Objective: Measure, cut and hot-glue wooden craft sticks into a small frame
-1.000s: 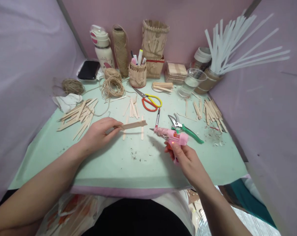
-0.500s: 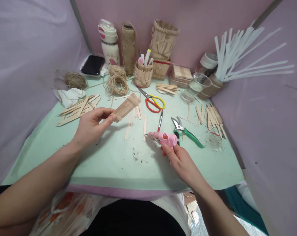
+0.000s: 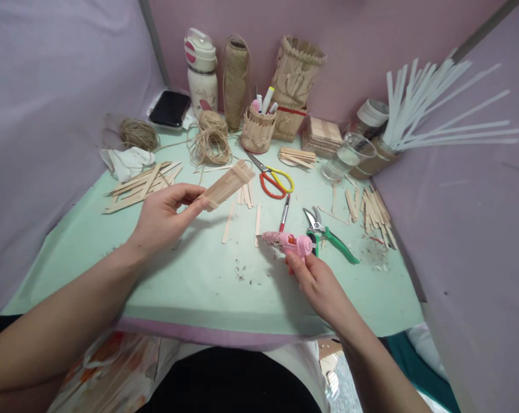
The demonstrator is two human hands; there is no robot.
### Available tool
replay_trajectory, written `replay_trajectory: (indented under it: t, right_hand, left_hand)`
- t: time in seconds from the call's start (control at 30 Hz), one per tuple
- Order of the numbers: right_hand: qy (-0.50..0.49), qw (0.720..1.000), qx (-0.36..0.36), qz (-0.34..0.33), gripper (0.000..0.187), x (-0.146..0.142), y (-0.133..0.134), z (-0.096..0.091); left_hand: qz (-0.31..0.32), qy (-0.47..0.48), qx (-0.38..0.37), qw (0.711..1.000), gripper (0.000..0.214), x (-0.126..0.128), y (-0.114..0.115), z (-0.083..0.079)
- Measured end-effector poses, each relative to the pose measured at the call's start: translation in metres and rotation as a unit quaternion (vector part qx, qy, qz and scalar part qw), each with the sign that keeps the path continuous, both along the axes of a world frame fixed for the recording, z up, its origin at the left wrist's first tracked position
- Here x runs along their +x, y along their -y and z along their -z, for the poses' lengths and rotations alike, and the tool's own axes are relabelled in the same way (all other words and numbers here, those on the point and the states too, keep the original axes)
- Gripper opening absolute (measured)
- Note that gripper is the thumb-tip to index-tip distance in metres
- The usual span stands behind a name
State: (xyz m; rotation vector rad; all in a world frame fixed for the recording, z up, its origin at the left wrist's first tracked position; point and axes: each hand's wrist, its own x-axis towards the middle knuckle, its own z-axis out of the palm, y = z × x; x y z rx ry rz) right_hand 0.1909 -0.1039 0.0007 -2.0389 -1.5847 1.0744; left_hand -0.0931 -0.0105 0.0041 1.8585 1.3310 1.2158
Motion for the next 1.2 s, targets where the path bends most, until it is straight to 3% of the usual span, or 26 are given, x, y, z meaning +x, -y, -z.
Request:
replay_trajectory:
  t: [1.2]
  right_hand:
    - [0.012,0.999,-0.031,0.002,0.066,0.0043,0.0019,0.0006]
  left_hand:
    - [0.016,0.001,0.003,1.000,0.011,0.0002,-0.0003,0.0005]
